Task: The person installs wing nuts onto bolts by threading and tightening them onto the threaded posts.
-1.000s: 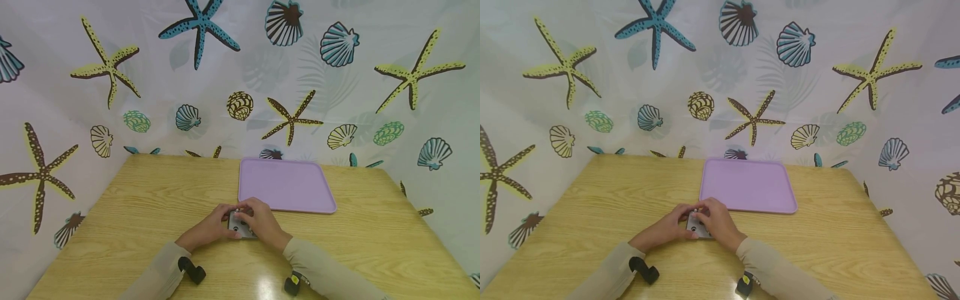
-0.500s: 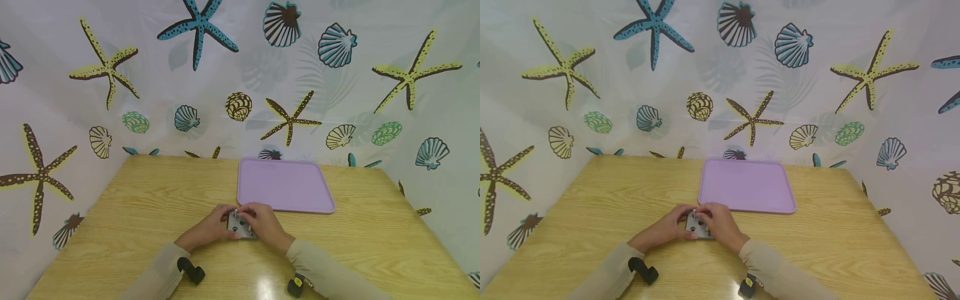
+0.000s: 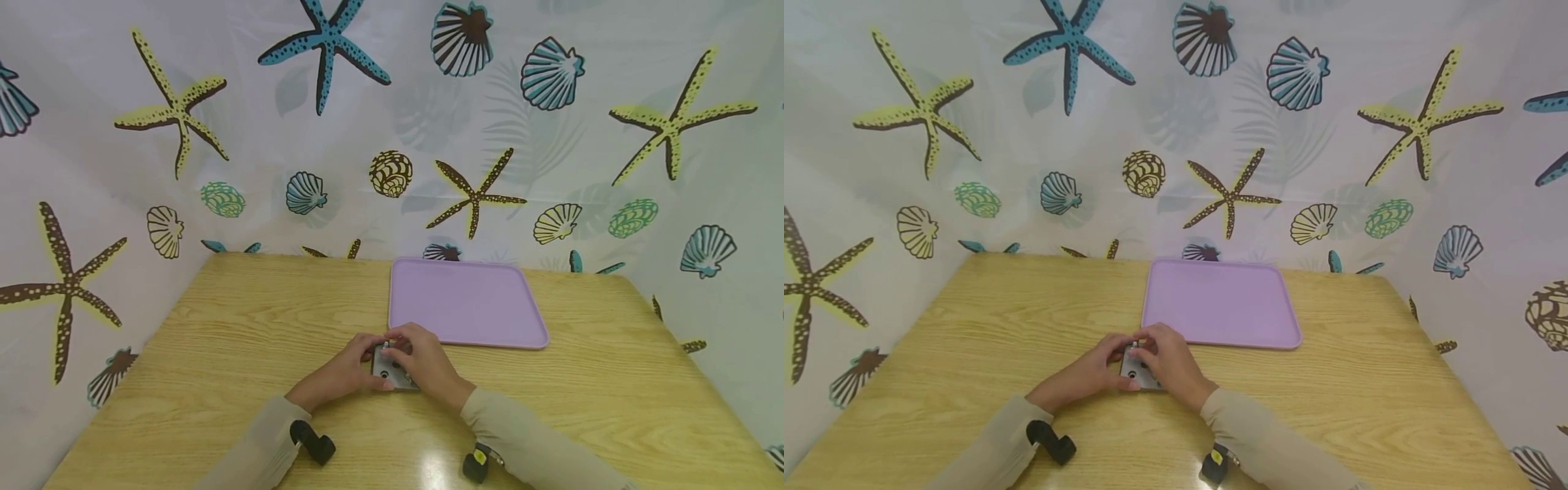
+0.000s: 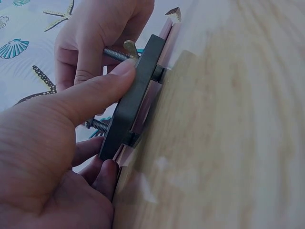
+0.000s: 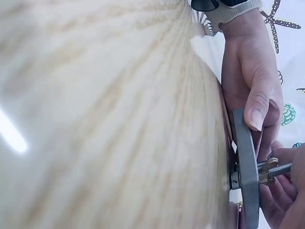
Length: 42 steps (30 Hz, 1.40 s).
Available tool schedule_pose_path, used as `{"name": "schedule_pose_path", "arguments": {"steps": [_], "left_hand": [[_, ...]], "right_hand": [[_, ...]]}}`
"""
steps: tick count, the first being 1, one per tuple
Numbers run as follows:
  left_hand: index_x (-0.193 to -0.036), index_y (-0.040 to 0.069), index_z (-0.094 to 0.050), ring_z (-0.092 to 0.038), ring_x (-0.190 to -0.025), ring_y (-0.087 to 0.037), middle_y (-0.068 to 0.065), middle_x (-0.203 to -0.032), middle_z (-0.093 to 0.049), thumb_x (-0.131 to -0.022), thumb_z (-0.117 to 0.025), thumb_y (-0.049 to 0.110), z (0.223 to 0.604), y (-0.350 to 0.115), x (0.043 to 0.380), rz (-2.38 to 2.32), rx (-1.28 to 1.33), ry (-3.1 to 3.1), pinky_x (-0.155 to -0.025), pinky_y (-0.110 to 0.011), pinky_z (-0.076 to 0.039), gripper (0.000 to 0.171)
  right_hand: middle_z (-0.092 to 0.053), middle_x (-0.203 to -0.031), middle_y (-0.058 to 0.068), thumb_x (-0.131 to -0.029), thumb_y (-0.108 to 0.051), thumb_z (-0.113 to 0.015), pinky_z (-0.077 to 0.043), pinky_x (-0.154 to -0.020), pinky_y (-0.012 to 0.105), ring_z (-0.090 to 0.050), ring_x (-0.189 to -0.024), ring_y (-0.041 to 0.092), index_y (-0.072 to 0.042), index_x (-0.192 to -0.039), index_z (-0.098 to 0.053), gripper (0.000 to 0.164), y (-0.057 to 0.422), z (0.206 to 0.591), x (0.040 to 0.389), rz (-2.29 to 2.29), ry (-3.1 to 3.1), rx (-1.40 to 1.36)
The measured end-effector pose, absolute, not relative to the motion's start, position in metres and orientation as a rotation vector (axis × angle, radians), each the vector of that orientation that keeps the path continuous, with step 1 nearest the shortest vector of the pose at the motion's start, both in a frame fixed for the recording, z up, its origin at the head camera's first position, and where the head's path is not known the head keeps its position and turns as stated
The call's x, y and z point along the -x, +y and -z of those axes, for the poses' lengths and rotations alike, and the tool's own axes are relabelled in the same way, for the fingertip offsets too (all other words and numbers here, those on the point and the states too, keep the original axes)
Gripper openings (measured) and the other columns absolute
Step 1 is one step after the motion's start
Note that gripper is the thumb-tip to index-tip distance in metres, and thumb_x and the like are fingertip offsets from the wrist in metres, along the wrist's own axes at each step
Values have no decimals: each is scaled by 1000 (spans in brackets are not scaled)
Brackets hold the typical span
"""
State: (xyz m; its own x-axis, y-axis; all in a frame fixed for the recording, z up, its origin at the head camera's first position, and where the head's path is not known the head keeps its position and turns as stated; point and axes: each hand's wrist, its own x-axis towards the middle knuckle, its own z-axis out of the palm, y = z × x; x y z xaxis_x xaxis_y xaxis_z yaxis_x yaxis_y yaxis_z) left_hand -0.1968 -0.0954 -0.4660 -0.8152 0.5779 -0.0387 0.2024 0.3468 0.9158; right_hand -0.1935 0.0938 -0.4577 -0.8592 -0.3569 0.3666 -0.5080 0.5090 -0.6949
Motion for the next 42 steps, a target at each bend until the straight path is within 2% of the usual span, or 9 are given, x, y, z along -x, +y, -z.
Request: {"name": "schedule_pose_path", "arguments": {"steps": [6, 12, 18, 21, 30, 42], "left_hand": [[-138, 18, -40, -38, -121, -17, -2, -135, -34, -73, -79, 35, 479, -98, 203, -1455, -688, 2279, -105, -37, -30, 78], [-137, 16, -40, -38, -122, -20, -4, -135, -34, -74, -79, 30, 473, -97, 201, -1462, -638, 2273, -105, -39, -30, 76], [-136, 16, -41, -38, -122, -22, -4, -135, -34, -73, -80, 33, 471, -98, 199, -1446, -612, 2279, -105, -39, -31, 76], [-136, 20, -41, -37, -123, -20, -2, -135, -34, -71, -80, 39, 479, -98, 203, -1424, -609, 2296, -104, -37, -31, 78], [-138, 22, -39, -35, -125, -21, -4, -137, -32, -73, -79, 38, 480, -99, 203, -1447, -646, 2267, -105, -38, -31, 78], [-139, 21, -38, -37, -122, -17, 1, -136, -33, -71, -78, 44, 479, -98, 203, -1403, -647, 2303, -104, -35, -32, 83]], "right_hand": [[-64, -94, -1, -85, -15, -68, -51, -67, 22, -61, -80, 8, -7, -102, -67, 19, 95, 456, 191, -1276, -2568, -724], [-67, -93, -2, -87, -11, -65, -51, -73, 22, -60, -85, 5, -9, -96, -70, 10, 97, 456, 191, -1220, -2583, -681], [-68, -94, -1, -86, -11, -66, -51, -75, 21, -61, -87, 6, -8, -96, -70, 11, 98, 456, 190, -1247, -2600, -687], [-68, -92, -2, -85, -13, -68, -51, -73, 21, -62, -84, 5, -7, -96, -69, 13, 97, 456, 189, -1257, -2595, -694], [-64, -89, 1, -82, -15, -71, -51, -65, 21, -60, -75, 6, -5, -105, -65, 25, 92, 458, 191, -1238, -2590, -695], [-63, -92, 2, -82, -17, -71, -52, -66, 21, -62, -77, 10, -5, -105, -65, 27, 93, 456, 190, -1257, -2592, -687]]}}
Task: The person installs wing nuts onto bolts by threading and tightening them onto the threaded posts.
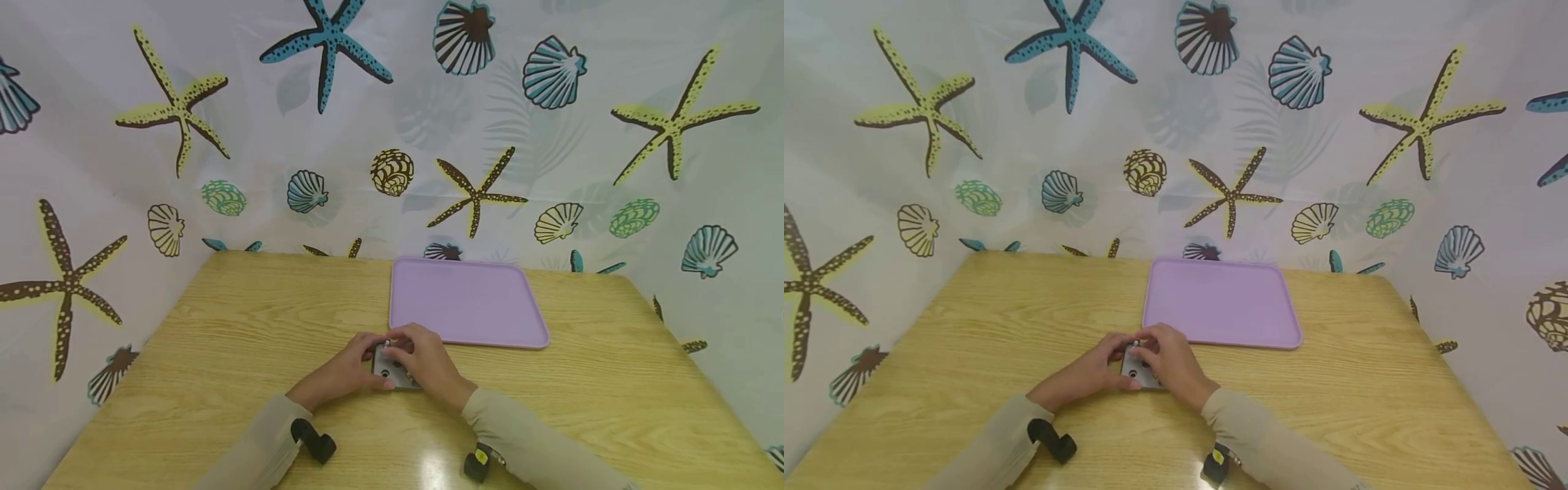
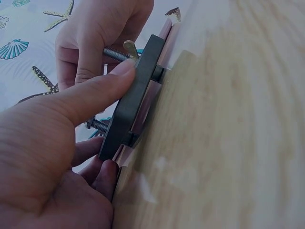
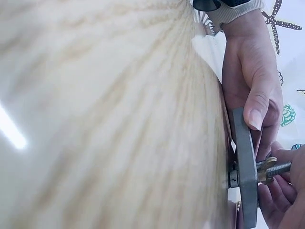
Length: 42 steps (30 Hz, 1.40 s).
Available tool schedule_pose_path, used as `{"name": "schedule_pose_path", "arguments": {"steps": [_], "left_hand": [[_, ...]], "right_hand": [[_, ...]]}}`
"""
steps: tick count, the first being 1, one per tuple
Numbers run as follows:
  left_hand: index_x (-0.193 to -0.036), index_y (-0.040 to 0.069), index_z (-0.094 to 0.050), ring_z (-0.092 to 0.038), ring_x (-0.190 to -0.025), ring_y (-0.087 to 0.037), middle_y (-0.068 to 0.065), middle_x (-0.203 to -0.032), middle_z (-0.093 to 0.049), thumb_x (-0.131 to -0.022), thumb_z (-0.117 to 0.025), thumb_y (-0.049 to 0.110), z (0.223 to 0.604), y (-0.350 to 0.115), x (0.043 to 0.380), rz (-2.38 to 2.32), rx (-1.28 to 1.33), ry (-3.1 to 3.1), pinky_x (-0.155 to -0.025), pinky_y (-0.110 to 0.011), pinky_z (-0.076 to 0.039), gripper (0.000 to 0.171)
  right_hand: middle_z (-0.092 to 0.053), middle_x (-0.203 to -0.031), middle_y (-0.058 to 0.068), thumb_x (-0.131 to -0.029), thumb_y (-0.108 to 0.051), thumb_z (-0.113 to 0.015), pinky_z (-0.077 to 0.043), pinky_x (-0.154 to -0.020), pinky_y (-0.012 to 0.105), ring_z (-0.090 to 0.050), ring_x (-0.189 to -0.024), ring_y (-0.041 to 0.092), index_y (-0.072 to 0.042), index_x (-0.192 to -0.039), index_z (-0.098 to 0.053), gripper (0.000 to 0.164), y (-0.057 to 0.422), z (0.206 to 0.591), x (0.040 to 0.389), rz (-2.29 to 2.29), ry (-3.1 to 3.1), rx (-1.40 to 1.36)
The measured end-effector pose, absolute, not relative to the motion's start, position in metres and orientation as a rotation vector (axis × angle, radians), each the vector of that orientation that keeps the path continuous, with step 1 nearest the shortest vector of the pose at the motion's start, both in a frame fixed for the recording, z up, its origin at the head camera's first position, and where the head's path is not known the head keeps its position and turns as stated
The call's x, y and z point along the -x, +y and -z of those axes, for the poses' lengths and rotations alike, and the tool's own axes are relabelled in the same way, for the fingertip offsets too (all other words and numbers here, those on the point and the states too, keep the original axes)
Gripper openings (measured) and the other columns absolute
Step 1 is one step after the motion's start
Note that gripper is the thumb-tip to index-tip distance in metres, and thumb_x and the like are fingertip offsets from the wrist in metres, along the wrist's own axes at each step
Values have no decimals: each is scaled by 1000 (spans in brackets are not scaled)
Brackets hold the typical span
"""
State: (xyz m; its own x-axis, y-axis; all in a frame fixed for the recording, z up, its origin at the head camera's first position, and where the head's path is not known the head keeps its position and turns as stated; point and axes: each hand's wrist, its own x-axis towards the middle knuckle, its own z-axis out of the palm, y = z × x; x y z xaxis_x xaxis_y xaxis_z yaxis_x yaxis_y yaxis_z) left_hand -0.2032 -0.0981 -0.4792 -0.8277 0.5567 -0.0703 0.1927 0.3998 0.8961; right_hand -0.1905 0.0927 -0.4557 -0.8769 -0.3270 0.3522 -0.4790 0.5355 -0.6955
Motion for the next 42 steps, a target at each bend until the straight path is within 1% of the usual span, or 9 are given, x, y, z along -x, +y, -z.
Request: {"name": "schedule_pose_path", "arguments": {"steps": [7, 11, 18, 24, 28, 33, 35, 40, 42], "left_hand": [[-137, 20, -40, -39, -121, -22, -2, -136, -34, -70, -79, 42, 478, -97, 203, -1391, -610, 2322, -102, -38, -34, 81], [-137, 17, -40, -39, -122, -23, -4, -136, -34, -70, -80, 41, 477, -96, 203, -1402, -598, 2315, -102, -38, -34, 82], [-137, 13, -39, -38, -123, -21, -4, -135, -34, -72, -79, 38, 477, -96, 203, -1419, -635, 2297, -104, -37, -33, 81], [-139, 16, -38, -37, -123, -19, -2, -135, -34, -71, -79, 39, 476, -95, 203, -1421, -654, 2299, -105, -36, -32, 82], [-139, 18, -38, -37, -123, -18, -1, -132, -35, -72, -79, 38, 476, -94, 203, -1421, -677, 2302, -105, -35, -31, 81], [-139, 19, -38, -37, -124, -17, -1, -134, -34, -72, -79, 38, 477, -94, 203, -1419, -672, 2298, -105, -34, -31, 81], [-138, 18, -39, -37, -124, -20, -3, -135, -33, -73, -79, 34, 473, -93, 201, -1430, -645, 2291, -105, -36, -31, 79], [-138, 15, -39, -38, -123, -24, -6, -137, -32, -74, -79, 32, 472, -93, 201, -1428, -610, 2293, -104, -39, -32, 78], [-138, 15, -38, -38, -123, -23, -5, -136, -33, -72, -79, 36, 475, -94, 203, -1416, -620, 2301, -104, -38, -32, 80]], "right_hand": [[-66, -93, -2, -86, -15, -66, -51, -73, 22, -60, -83, 6, -8, -97, -69, 13, 99, 453, 189, -1217, -2601, -658], [-67, -90, -3, -85, -13, -66, -51, -74, 22, -60, -82, 4, -10, -92, -70, 9, 102, 453, 189, -1212, -2593, -664], [-67, -89, -4, -84, -15, -68, -51, -70, 21, -60, -80, 5, -10, -92, -70, 10, 102, 455, 189, -1229, -2599, -687], [-64, -90, 2, -83, -17, -70, -51, -66, 21, -61, -76, 9, -4, -103, -65, 24, 99, 456, 191, -1258, -2588, -696], [-64, -92, 3, -84, -18, -69, -51, -66, 22, -61, -76, 9, -5, -107, -64, 27, 97, 456, 193, -1268, -2610, -698], [-63, -91, -2, -84, -18, -69, -51, -66, 22, -60, -76, 7, -7, -106, -65, 24, 98, 456, 192, -1269, -2619, -672], [-64, -92, -3, -86, -17, -68, -51, -67, 22, -60, -78, 6, -8, -104, -66, 21, 99, 455, 191, -1268, -2618, -662], [-67, -95, -2, -88, -12, -64, -51, -74, 23, -60, -86, 6, -8, -98, -68, 11, 103, 456, 191, -1212, -2602, -663], [-67, -94, -1, -88, -10, -64, -51, -76, 23, -61, -86, 6, -8, -96, -69, 10, 104, 456, 192, -1185, -2600, -668]]}}
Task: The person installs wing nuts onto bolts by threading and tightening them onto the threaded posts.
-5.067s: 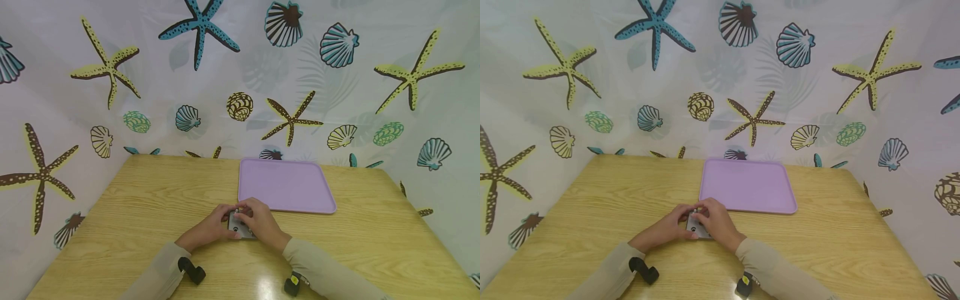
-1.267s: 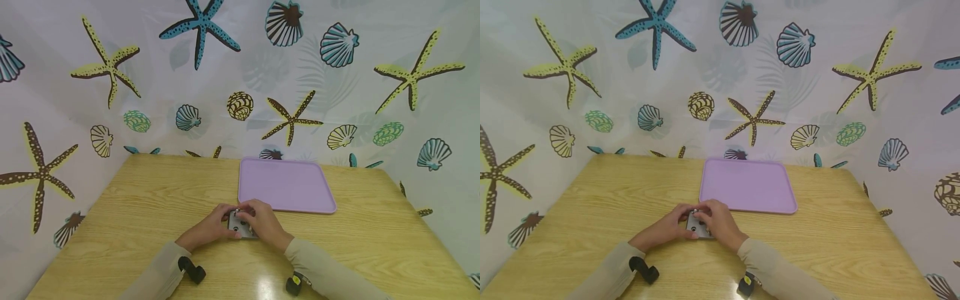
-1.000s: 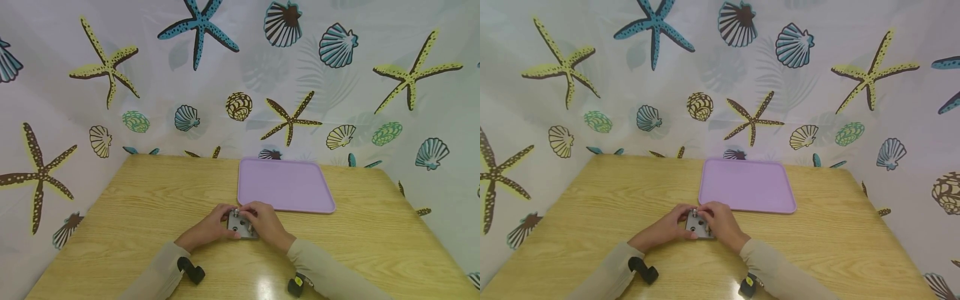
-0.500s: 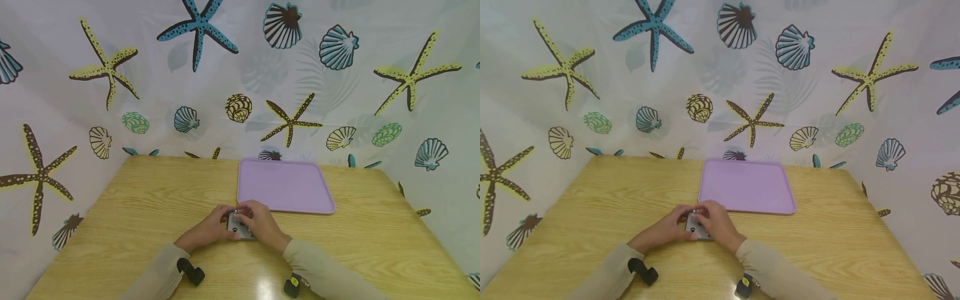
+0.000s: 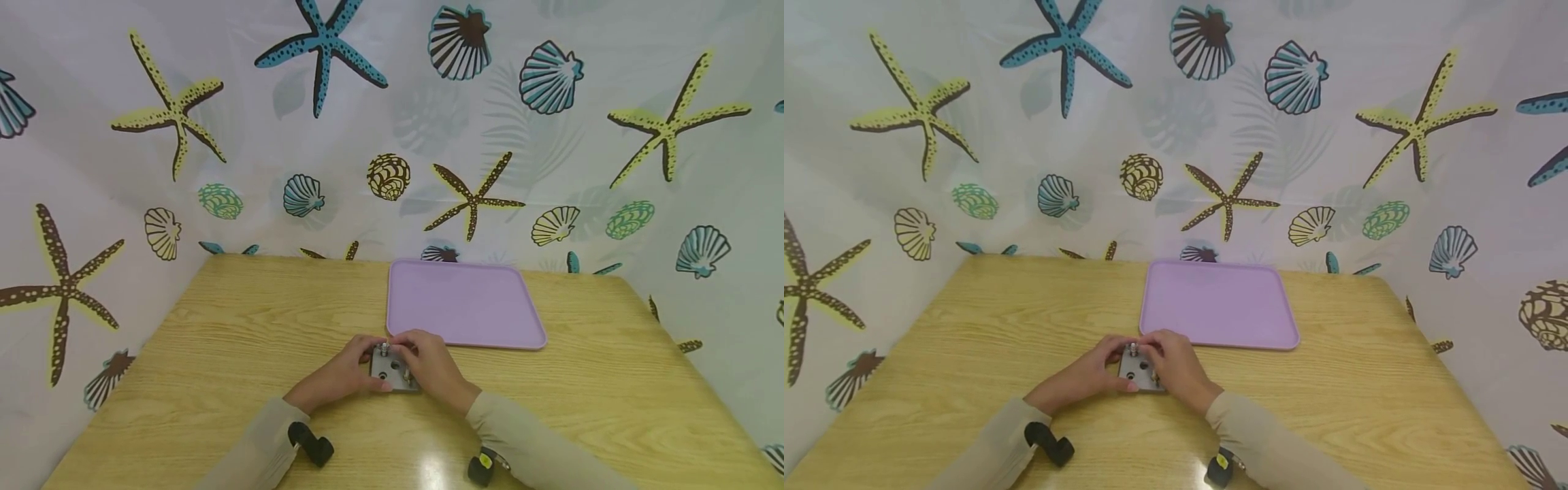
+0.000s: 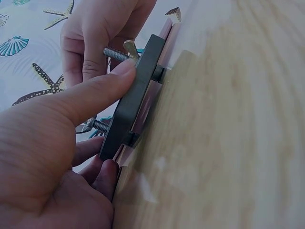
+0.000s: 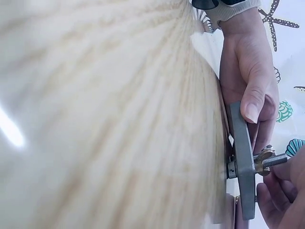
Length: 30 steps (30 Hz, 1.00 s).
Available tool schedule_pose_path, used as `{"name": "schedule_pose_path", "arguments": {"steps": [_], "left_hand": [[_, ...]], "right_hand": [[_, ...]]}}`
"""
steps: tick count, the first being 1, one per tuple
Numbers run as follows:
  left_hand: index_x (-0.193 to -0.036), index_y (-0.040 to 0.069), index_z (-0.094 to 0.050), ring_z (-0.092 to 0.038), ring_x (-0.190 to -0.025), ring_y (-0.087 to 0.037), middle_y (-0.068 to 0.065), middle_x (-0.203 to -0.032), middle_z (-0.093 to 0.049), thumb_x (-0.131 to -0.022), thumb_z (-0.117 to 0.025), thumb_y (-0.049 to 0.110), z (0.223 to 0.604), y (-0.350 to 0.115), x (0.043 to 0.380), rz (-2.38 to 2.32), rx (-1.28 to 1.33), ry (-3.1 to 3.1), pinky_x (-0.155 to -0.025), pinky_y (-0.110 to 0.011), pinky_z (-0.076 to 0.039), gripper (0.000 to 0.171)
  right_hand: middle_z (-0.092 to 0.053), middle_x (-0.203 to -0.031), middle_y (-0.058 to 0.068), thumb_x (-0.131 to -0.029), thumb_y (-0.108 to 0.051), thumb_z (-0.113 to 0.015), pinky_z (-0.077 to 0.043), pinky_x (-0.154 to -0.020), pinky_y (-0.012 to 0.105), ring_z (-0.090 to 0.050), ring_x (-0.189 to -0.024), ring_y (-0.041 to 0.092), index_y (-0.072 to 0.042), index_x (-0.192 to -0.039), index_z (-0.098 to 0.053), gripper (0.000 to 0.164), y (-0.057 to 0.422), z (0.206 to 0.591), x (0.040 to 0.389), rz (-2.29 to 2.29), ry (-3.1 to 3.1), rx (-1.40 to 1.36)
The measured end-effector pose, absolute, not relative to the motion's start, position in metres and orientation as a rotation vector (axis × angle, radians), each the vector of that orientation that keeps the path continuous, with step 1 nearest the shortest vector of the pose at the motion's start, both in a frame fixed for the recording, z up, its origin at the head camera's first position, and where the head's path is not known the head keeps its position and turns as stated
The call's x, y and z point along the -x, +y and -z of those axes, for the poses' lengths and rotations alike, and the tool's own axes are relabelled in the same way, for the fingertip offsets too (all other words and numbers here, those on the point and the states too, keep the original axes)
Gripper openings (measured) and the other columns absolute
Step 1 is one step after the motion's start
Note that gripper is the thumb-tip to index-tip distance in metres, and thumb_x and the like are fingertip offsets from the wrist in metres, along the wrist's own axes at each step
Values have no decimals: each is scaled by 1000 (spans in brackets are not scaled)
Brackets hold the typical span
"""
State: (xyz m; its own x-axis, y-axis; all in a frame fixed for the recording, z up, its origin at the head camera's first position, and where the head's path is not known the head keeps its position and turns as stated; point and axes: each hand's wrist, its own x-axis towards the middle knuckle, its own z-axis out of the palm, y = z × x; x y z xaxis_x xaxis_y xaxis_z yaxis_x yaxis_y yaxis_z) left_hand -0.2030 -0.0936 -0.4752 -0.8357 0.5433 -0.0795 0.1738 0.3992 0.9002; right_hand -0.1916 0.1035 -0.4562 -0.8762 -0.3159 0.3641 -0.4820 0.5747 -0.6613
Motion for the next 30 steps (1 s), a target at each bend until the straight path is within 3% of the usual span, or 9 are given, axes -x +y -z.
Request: {"name": "schedule_pose_path", "arguments": {"steps": [8, 17, 30], "left_hand": [[-139, 15, -38, -38, -123, -24, -4, -136, -34, -72, -79, 39, 476, -96, 202, -1400, -629, 2311, -103, -38, -33, 82], [-138, 16, -39, -37, -123, -19, -2, -135, -35, -72, -79, 38, 478, -97, 202, -1413, -681, 2299, -105, -36, -32, 81], [-138, 18, -40, -38, -122, -17, -1, -135, -34, -72, -79, 39, 480, -99, 203, -1408, -680, 2309, -105, -35, -31, 80]], "right_hand": [[-67, -91, -3, -85, -12, -67, -51, -69, 21, -60, -80, 5, -8, -94, -69, 10, 101, 456, 188, -1216, -2597, -668], [-64, -91, 0, -84, -18, -70, -51, -65, 21, -60, -76, 7, -5, -106, -65, 26, 94, 459, 189, -1223, -2617, -660], [-66, -95, -2, -86, -15, -67, -51, -70, 22, -60, -82, 6, -8, -101, -67, 17, 94, 457, 190, -1263, -2611, -650]]}}
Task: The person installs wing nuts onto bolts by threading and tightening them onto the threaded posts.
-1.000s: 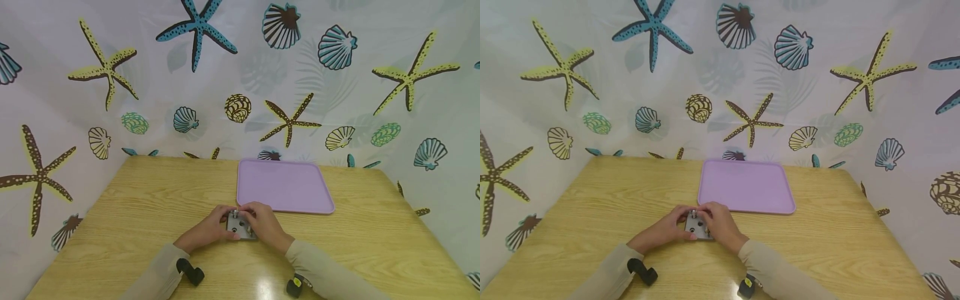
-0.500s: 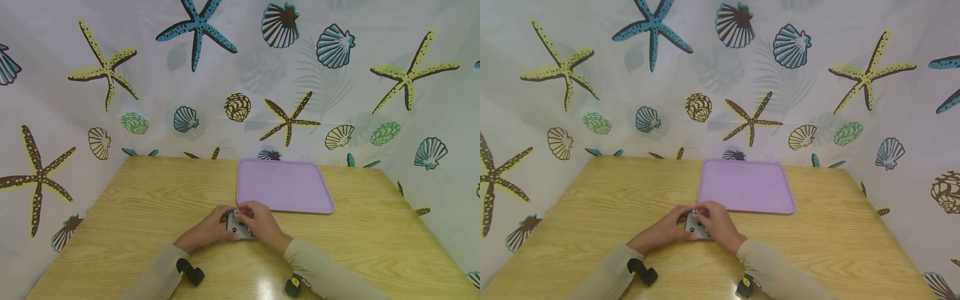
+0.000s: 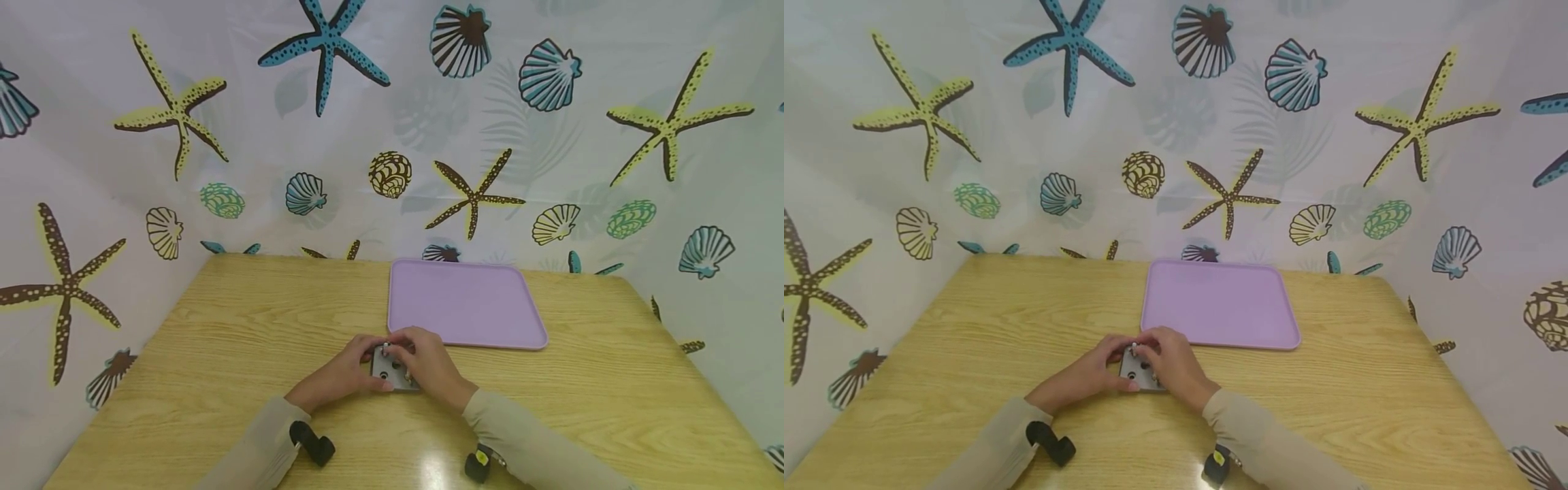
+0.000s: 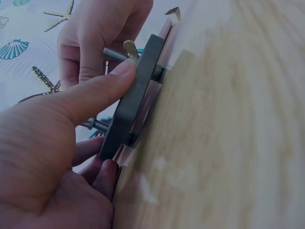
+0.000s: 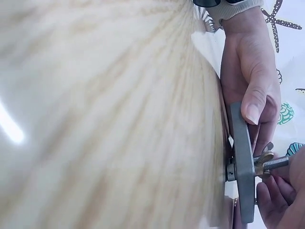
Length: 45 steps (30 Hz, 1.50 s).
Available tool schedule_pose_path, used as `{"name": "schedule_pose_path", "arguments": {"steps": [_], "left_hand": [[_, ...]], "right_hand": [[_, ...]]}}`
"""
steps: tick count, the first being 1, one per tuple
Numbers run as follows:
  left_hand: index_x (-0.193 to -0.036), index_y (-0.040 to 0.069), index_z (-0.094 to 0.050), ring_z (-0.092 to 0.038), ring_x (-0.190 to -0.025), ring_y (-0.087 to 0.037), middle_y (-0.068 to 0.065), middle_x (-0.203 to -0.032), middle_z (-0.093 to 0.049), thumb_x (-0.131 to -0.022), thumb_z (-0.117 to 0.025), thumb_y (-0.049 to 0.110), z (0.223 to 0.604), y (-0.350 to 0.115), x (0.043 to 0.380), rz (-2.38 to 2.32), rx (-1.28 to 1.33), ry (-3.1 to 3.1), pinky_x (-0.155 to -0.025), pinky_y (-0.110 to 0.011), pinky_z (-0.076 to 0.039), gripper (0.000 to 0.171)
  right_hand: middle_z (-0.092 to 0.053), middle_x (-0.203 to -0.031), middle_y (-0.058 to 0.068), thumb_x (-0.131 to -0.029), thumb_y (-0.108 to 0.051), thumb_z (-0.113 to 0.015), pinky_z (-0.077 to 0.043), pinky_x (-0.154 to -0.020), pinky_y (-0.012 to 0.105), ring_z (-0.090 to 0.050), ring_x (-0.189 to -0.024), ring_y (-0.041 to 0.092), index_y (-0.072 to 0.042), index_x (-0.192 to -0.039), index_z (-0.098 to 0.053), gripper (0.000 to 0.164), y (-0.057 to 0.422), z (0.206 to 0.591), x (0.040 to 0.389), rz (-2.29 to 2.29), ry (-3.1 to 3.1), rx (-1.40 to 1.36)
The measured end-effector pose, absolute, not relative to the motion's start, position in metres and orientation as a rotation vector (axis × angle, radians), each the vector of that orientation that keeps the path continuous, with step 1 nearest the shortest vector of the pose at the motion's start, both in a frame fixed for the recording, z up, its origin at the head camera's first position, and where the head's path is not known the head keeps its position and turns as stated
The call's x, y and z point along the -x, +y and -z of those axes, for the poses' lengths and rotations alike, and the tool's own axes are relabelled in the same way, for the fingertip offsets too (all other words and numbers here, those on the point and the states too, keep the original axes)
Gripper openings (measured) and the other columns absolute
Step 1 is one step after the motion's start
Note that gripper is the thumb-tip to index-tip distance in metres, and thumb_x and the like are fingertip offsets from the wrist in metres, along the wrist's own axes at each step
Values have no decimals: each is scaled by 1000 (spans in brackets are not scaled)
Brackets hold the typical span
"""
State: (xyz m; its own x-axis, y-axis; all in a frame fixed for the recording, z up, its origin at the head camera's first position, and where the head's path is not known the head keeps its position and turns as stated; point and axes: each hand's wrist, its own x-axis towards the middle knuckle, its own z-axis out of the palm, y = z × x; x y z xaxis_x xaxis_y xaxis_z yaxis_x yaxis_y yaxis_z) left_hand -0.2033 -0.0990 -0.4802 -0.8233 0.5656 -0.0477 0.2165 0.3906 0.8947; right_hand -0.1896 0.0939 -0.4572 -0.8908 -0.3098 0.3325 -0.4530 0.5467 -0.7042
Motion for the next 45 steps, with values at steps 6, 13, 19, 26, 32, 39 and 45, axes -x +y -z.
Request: {"name": "schedule_pose_path", "arguments": {"steps": [6, 13, 19, 26, 32, 39, 45], "left_hand": [[-136, 18, -40, -38, -122, -22, -3, -135, -34, -71, -80, 40, 481, -99, 204, -1407, -638, 2306, -104, -38, -33, 80], [-136, 17, -40, -39, -119, -20, -3, -131, -36, -71, -79, 40, 480, -99, 203, -1403, -663, 2311, -103, -39, -33, 79], [-137, 17, -40, -39, -121, -21, -3, -134, -34, -71, -79, 41, 477, -99, 202, -1403, -652, 2308, -103, -39, -33, 81], [-138, 16, -38, -38, -123, -19, -2, -133, -35, -72, -79, 40, 476, -99, 201, -1391, -685, 2322, -104, -37, -32, 81], [-139, 19, -38, -36, -124, -22, -3, -133, -34, -74, -79, 32, 477, -98, 201, -1410, -687, 2303, -105, -39, -30, 78], [-138, 23, -39, -38, -121, -18, -1, -131, -35, -72, -79, 37, 477, -98, 200, -1403, -679, 2313, -104, -38, -31, 78], [-137, 20, -40, -38, -121, -23, -3, -132, -35, -72, -79, 39, 478, -98, 201, -1417, -643, 2296, -103, -41, -33, 79]], "right_hand": [[-67, -91, -2, -88, -12, -65, -51, -72, 23, -60, -82, 6, -7, -94, -69, 9, 97, 456, 189, -1208, -2614, -654], [-67, -93, -2, -87, -12, -65, -51, -76, 23, -60, -86, 6, -9, -94, -70, 9, 99, 453, 187, -1182, -2645, -665], [-67, -90, -3, -84, -12, -68, -51, -72, 22, -61, -84, 5, -9, -91, -70, 7, 98, 452, 187, -1222, -2619, -700], [-65, -92, 3, -82, -12, -71, -51, -65, 22, -60, -75, 8, -4, -103, -65, 24, 93, 456, 190, -1250, -2574, -712], [-64, -91, 5, -82, -11, -71, -51, -64, 21, -60, -75, 9, -4, -103, -65, 23, 90, 456, 191, -1257, -2597, -701], [-65, -94, 0, -86, -14, -67, -51, -70, 23, -60, -82, 7, -7, -102, -67, 18, 94, 455, 189, -1234, -2615, -672], [-67, -91, -1, -86, -11, -66, -51, -75, 24, -60, -85, 6, -8, -92, -69, 7, 99, 454, 188, -1176, -2605, -652]]}}
